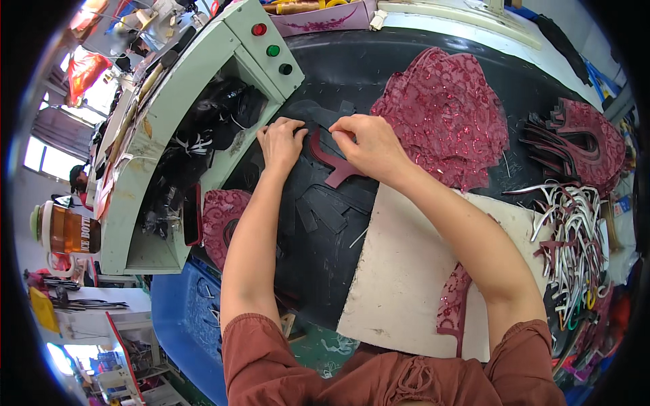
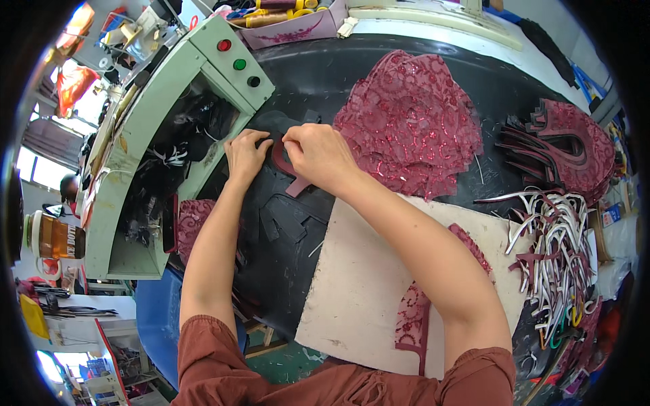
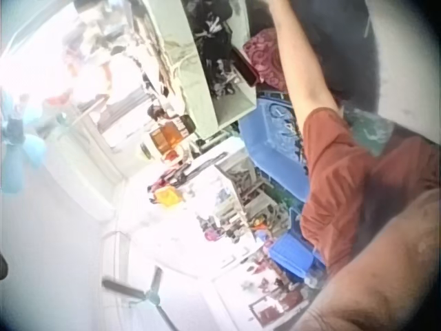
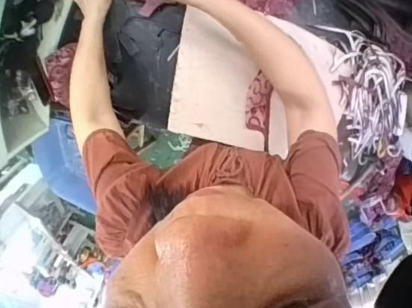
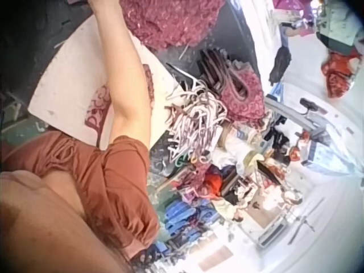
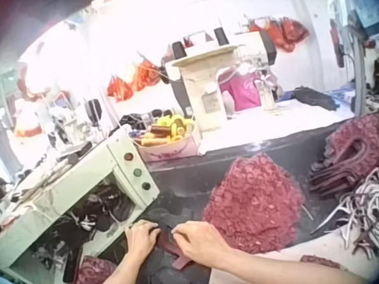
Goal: The person aligns patterned fabric pieces onto shoe upper linings, peels protective backing to apply adhesive trim strips along the edges by hand, and taps the assembled pieces with a hammer.
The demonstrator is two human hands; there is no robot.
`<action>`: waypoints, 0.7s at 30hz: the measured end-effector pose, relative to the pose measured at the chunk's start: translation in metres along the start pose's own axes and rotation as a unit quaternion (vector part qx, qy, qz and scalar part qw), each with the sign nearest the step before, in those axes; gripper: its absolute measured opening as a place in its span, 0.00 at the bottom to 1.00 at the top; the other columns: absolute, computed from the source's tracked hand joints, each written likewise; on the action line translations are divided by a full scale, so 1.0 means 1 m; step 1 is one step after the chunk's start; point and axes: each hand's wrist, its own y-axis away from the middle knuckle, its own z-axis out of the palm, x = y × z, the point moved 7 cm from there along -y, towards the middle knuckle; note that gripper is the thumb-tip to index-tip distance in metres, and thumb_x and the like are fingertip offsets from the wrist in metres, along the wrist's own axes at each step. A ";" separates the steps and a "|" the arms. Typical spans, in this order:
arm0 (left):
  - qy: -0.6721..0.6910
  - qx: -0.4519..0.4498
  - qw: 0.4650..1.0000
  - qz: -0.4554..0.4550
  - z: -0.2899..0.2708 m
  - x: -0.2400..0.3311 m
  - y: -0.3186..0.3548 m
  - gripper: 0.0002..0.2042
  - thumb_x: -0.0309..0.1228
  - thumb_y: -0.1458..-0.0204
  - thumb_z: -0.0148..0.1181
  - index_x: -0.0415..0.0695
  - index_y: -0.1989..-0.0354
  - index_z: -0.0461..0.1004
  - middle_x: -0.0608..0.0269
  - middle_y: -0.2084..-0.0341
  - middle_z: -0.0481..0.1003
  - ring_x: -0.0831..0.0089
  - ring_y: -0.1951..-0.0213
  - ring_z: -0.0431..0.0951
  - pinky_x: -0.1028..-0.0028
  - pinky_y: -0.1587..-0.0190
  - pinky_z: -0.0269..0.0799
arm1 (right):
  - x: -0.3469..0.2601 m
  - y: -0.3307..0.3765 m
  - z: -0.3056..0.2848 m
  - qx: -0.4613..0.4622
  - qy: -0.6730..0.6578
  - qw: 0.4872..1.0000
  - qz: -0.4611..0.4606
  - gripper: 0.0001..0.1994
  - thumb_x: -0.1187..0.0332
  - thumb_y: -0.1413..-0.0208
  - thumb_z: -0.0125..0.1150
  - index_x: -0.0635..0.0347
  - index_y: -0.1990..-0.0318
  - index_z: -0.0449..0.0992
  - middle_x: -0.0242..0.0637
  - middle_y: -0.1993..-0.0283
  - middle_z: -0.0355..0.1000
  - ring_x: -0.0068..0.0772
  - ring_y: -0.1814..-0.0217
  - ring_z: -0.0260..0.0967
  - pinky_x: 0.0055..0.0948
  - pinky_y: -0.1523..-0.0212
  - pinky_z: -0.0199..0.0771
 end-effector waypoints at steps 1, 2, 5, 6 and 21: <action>-0.002 0.067 0.997 0.037 -0.012 0.009 0.001 0.14 0.36 0.52 0.68 0.47 0.57 0.81 0.59 0.62 0.80 0.61 0.56 0.79 0.56 0.43 0.59 | 0.004 -0.002 0.006 -0.002 0.006 1.000 0.007 0.10 0.69 0.47 0.60 0.65 0.61 0.81 0.46 0.67 0.77 0.43 0.65 0.76 0.35 0.62 0.75; -0.023 0.103 0.993 0.052 -0.022 0.017 0.000 0.12 0.34 0.51 0.67 0.44 0.59 0.80 0.59 0.64 0.80 0.60 0.58 0.79 0.58 0.46 0.63 | 0.004 -0.005 0.007 0.022 0.009 1.000 -0.004 0.10 0.69 0.47 0.60 0.64 0.61 0.81 0.47 0.65 0.77 0.47 0.62 0.76 0.39 0.59 0.74; 0.237 0.124 0.963 0.022 -0.057 0.025 -0.003 0.07 0.27 0.49 0.64 0.39 0.64 0.78 0.57 0.70 0.80 0.63 0.65 0.81 0.66 0.57 0.72 | -0.002 -0.011 0.004 0.082 0.011 0.996 -0.022 0.13 0.66 0.49 0.62 0.62 0.58 0.81 0.49 0.57 0.77 0.51 0.53 0.74 0.42 0.52 0.73; 0.316 0.112 0.942 0.018 -0.069 0.031 -0.001 0.05 0.24 0.47 0.61 0.36 0.66 0.75 0.55 0.74 0.79 0.69 0.72 0.81 0.73 0.68 0.73 | -0.013 -0.013 -0.001 0.114 0.008 0.991 -0.074 0.15 0.65 0.50 0.64 0.62 0.56 0.80 0.48 0.55 0.76 0.50 0.50 0.73 0.41 0.50 0.73; 0.704 -0.170 0.687 -0.055 -0.085 0.060 0.011 0.13 0.27 0.41 0.61 0.35 0.50 0.77 0.66 0.61 0.80 0.85 0.64 0.75 0.82 0.60 0.71 | -0.053 -0.038 -0.055 0.003 -0.198 0.980 0.022 0.08 0.72 0.38 0.57 0.66 0.58 0.80 0.31 0.64 0.78 0.16 0.62 0.73 0.19 0.60 0.73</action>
